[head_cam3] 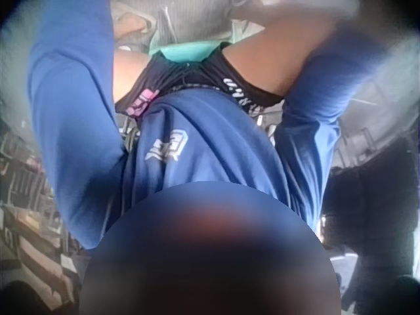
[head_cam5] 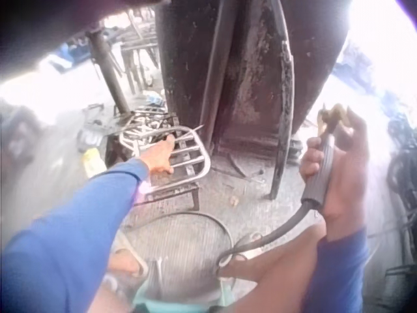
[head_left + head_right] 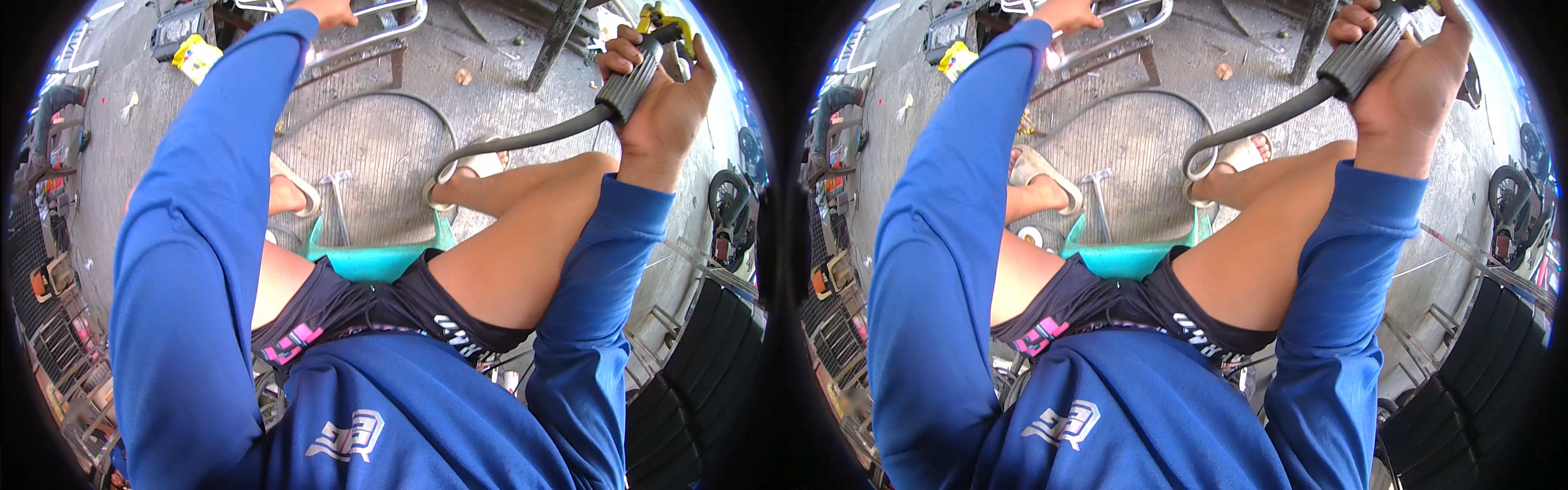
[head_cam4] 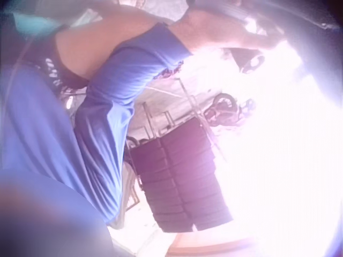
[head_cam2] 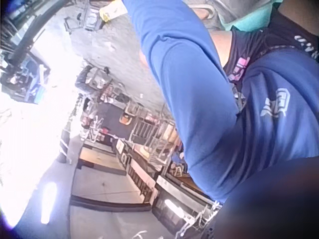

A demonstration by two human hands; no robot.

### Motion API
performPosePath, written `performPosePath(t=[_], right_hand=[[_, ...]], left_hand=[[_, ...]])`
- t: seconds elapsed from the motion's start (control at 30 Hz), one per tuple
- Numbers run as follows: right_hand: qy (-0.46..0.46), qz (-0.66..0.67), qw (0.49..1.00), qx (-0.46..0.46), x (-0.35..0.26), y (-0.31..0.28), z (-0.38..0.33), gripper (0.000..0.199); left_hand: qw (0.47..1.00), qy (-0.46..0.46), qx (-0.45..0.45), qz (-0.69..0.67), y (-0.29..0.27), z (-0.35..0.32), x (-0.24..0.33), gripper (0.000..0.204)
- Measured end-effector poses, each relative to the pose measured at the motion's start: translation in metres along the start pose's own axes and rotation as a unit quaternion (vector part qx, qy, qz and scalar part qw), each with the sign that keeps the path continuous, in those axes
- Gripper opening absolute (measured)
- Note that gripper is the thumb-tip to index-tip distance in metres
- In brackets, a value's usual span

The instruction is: The person welds a chrome motorcycle luggage rack using a handheld welding torch and consumable rods. They repeatedly strike the arc, weld along joints, and reposition the rack to access different seams.

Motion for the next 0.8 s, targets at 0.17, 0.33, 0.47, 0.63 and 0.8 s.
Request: performPosePath(t=[0.17, 0.33, 0.47, 0.63, 0.8], right_hand=[[0.016, 0.007, 1.0, -0.017, 0.004, 0.006, 0.004, 0.067], [0.01, 0.031, 0.999, -0.03, 0.012, 0.021, 0.01, 0.068], [-0.001, 0.119, 0.993, -0.001, 0.017, 0.028, 0.017, 0.063], [0.03, 0.17, 0.981, 0.088, 0.018, 0.007, 0.024, 0.058], [0.062, 0.26, 0.951, 0.154, 0.035, -0.023, 0.023, 0.069]], left_hand=[[0.993, 0.087, -0.072, -0.02, 0.005, -0.005, -0.024, 0.09], [0.989, 0.087, -0.105, -0.064, 0.012, -0.016, -0.025, 0.089], [0.996, 0.067, 0.048, 0.024, -0.029, -0.038, -0.022, 0.064], [0.972, -0.183, 0.135, -0.063, -0.098, -0.13, -0.094, 0.049], [0.959, -0.217, 0.168, -0.07, -0.045, -0.249, -0.077, 0.03]])
Point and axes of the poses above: each hand's wrist, its own z-axis towards the middle knuckle, its own y-axis out of the palm, x = y × z, the point moved 5 cm from there along z, towards the middle knuckle, and after that the axes turned 11 degrees about -x, right-handed, at the moved point
